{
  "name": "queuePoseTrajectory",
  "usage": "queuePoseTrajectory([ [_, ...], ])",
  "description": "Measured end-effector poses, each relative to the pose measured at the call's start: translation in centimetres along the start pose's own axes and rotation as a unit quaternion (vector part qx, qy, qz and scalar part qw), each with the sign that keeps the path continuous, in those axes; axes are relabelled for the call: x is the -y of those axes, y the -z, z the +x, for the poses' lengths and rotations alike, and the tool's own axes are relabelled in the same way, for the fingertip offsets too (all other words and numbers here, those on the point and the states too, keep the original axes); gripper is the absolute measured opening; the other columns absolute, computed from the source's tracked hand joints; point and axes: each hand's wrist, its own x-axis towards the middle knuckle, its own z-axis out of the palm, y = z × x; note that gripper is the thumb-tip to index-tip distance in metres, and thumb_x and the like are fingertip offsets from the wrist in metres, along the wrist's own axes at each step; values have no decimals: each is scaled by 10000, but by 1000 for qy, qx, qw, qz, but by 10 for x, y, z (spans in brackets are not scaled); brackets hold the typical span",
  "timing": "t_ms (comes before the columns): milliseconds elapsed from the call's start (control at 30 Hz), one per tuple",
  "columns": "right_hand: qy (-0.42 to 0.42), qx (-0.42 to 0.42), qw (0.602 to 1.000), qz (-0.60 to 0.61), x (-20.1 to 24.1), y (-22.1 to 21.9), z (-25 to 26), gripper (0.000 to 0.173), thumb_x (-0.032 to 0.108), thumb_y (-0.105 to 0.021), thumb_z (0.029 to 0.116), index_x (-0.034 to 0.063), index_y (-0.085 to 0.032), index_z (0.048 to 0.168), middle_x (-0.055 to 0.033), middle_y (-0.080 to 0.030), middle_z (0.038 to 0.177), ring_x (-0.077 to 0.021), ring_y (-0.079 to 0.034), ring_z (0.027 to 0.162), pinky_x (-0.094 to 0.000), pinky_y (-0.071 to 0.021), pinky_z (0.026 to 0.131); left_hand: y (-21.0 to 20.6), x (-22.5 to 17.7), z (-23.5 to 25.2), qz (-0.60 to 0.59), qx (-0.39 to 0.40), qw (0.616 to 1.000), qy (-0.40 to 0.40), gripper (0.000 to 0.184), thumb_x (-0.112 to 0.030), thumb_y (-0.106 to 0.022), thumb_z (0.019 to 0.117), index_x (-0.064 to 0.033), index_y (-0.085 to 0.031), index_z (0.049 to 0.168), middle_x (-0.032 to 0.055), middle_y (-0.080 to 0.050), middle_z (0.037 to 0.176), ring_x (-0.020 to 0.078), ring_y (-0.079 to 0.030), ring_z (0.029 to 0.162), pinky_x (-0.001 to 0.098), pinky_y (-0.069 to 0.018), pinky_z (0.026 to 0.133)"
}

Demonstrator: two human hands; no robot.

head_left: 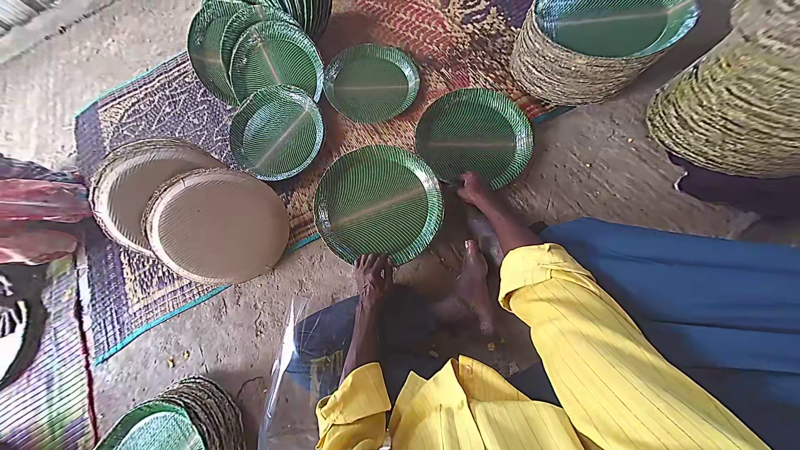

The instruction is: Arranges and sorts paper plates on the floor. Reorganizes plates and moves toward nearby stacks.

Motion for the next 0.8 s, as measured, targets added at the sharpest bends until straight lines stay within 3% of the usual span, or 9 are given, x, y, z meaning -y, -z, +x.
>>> queuePoseTrajectory([
  [67, -15, 9, 999, 50, -7, 0, 3, 322, 201, -658, 1003, -10, -696, 1242, -282, -657, 1265, -453, -627, 1189, -658, -461, 1013, 1, 0, -1, 2, -2, 1000, -1, 332, -206, -507, 980, -48, -797, 1018, 117, -763, 924, 287, -716, 905, 484, -515, 942],
  [100, -21, 12, 997, 67, -9, 2, 3, 290, 218, -670, 1001, 7, -717, 1195, -274, -694, 1156, -438, -677, 1067, -651, -500, 940, 0, 0, -1, 2, -3, 1000, -1, 337, -210, -501, 992, -48, -796, 1011, 116, -758, 921, 280, -708, 902, 474, -509, 944],
  [200, -29, 37, 994, 94, -11, 7, 5, 255, 205, -668, 1003, 8, -726, 1155, -266, -708, 1067, -419, -692, 955, -634, -516, 885, 0, 0, 0, 2, -4, 1000, -2, 339, -212, -495, 1001, -48, -792, 1005, 114, -756, 928, 275, -705, 910, 466, -505, 952],
  [333, -24, 35, 997, 60, -9, 10, 3, 259, 200, -664, 1004, 0, -717, 1159, -264, -704, 1077, -416, -690, 976, -632, -516, 889, -1, 2, -2, 4, -7, 1000, -4, 336, -216, -501, 996, -55, -795, 1007, 106, -759, 927, 275, -707, 906, 467, -510, 947],
  [467, -9, -6, 1000, -5, -8, 7, -1, 290, 158, -608, 1008, -36, -694, 1205, -282, -643, 1270, -458, -610, 1212, -647, -465, 1017, -2, -1, -1, 36, -2, 999, -31, 308, -213, -530, 974, -63, -797, 1004, 109, -760, 940, 286, -714, 925, 497, -507, 959],
  [633, -55, -180, 975, 117, 3, 30, 8, 300, 172, -529, 1050, 6, -727, 1202, -259, -676, 1259, -422, -607, 1239, -614, -427, 1061, 4, -7, -1, 59, -13, 998, -31, 288, -229, -559, 963, -99, -797, 1063, 101, -765, 1061, 321, -699, 1081, 575, -439, 1063],
  [733, 39, -267, 955, 125, 36, 63, 9, 334, 167, -506, 1058, -41, -696, 1237, -276, -658, 1278, -415, -596, 1254, -567, -413, 1095, 2, -7, 2, 61, 18, 998, -7, 333, -284, -541, 976, -106, -783, 1120, 113, -755, 1121, 350, -680, 1130, 607, -408, 1084],
  [800, 160, -295, 936, 106, 70, 75, 0, 302, 120, -515, 1040, -70, -708, 1174, -290, -663, 1218, -426, -628, 1177, -573, -451, 1038, -1, -5, 3, 56, 42, 998, -1, 378, -333, -508, 1000, -108, -775, 1143, 114, -749, 1134, 345, -679, 1130, 605, -407, 1087],
])
